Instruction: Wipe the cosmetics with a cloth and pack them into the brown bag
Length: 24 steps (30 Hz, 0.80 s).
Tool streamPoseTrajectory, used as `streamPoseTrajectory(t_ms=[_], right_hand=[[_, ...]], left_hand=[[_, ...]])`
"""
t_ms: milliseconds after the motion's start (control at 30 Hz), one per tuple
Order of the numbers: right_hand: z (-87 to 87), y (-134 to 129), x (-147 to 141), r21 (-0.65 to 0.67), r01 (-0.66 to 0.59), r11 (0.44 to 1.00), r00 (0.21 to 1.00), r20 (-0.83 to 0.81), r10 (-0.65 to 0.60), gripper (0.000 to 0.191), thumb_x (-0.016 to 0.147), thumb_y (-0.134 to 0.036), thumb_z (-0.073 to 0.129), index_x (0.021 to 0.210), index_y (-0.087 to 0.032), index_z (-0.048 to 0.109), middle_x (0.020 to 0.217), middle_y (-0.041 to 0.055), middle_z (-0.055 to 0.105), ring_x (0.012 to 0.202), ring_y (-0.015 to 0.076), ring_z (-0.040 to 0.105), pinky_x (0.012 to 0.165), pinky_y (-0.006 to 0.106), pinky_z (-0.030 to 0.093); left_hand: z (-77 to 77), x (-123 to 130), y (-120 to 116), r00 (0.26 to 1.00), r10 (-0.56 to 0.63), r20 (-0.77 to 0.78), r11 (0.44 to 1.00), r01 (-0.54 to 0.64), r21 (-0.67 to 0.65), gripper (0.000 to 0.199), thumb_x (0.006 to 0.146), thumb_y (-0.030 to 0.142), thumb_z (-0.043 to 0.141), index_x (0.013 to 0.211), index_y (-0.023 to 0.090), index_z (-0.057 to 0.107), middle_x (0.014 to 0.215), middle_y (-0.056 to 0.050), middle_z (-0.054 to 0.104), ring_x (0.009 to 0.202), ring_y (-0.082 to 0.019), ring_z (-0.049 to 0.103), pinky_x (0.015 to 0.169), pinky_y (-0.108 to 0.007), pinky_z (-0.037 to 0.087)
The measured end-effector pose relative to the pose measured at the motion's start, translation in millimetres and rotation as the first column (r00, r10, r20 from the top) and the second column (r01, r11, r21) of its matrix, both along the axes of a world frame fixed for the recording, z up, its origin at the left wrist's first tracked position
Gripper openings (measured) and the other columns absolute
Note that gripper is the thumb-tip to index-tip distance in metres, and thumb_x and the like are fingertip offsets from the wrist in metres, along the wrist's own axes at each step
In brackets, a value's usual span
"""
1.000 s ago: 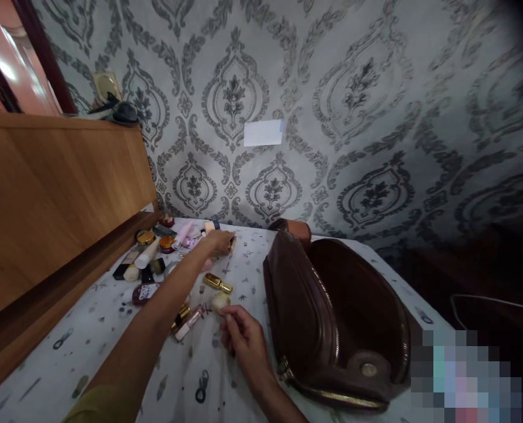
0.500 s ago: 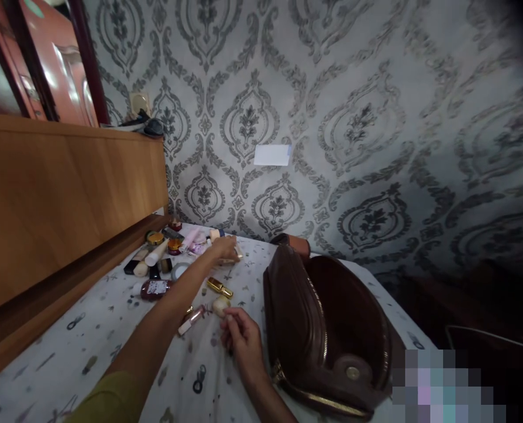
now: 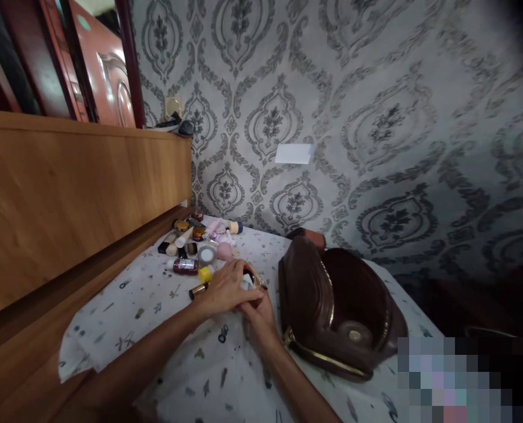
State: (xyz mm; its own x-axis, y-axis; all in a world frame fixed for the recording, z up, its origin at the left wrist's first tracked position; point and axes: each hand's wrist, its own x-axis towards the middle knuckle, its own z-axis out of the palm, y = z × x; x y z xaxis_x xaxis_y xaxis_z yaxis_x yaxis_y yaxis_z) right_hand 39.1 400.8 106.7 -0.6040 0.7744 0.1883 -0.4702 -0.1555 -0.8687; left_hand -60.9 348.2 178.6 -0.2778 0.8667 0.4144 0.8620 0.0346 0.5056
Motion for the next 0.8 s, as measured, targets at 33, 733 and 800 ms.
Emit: streamPoseTrajectory(t_ms=[33,733,800], right_hand=[[1.1,-4,3,-0.052,-0.011,0.999,1.000,0.012,0.011,0.051,0.063,-0.031,0.084,0.108,-0.023,0.062,0.099,0.0036,0.070,0.086,0.0211,0.067,0.071,0.033,0.059],[-14.0,-36,31,0.219,0.008,0.976,0.968,0.243,-0.063,0.033,0.073,-0.024,0.072,0.105,-0.020,0.063,0.085,0.0002,0.066,0.077,0.0174,0.058,0.076,0.030,0.052],[-11.6,-38,32,0.220,-0.033,0.975,0.964,0.265,-0.028,0.043,0.074,-0.023,0.072,0.115,-0.021,0.062,0.089,0.0005,0.067,0.080,0.0178,0.060,0.079,0.031,0.051]], left_hand=[[-3.2,-1,-5,1.000,-0.016,0.003,1.000,0.016,0.018,0.042,0.075,0.045,0.076,0.105,0.020,0.059,0.107,-0.007,0.067,0.103,-0.028,0.064,0.089,-0.041,0.050],[-12.8,13,-17,0.959,-0.177,0.222,0.982,0.156,0.107,0.026,0.092,0.031,0.045,0.075,0.021,0.063,0.080,-0.006,0.068,0.084,-0.023,0.061,0.086,-0.038,0.045],[-13.8,0,-15,0.936,-0.136,0.324,0.988,0.104,0.113,0.027,0.091,0.031,0.045,0.073,0.021,0.062,0.075,-0.004,0.066,0.076,-0.020,0.061,0.078,-0.034,0.047]])
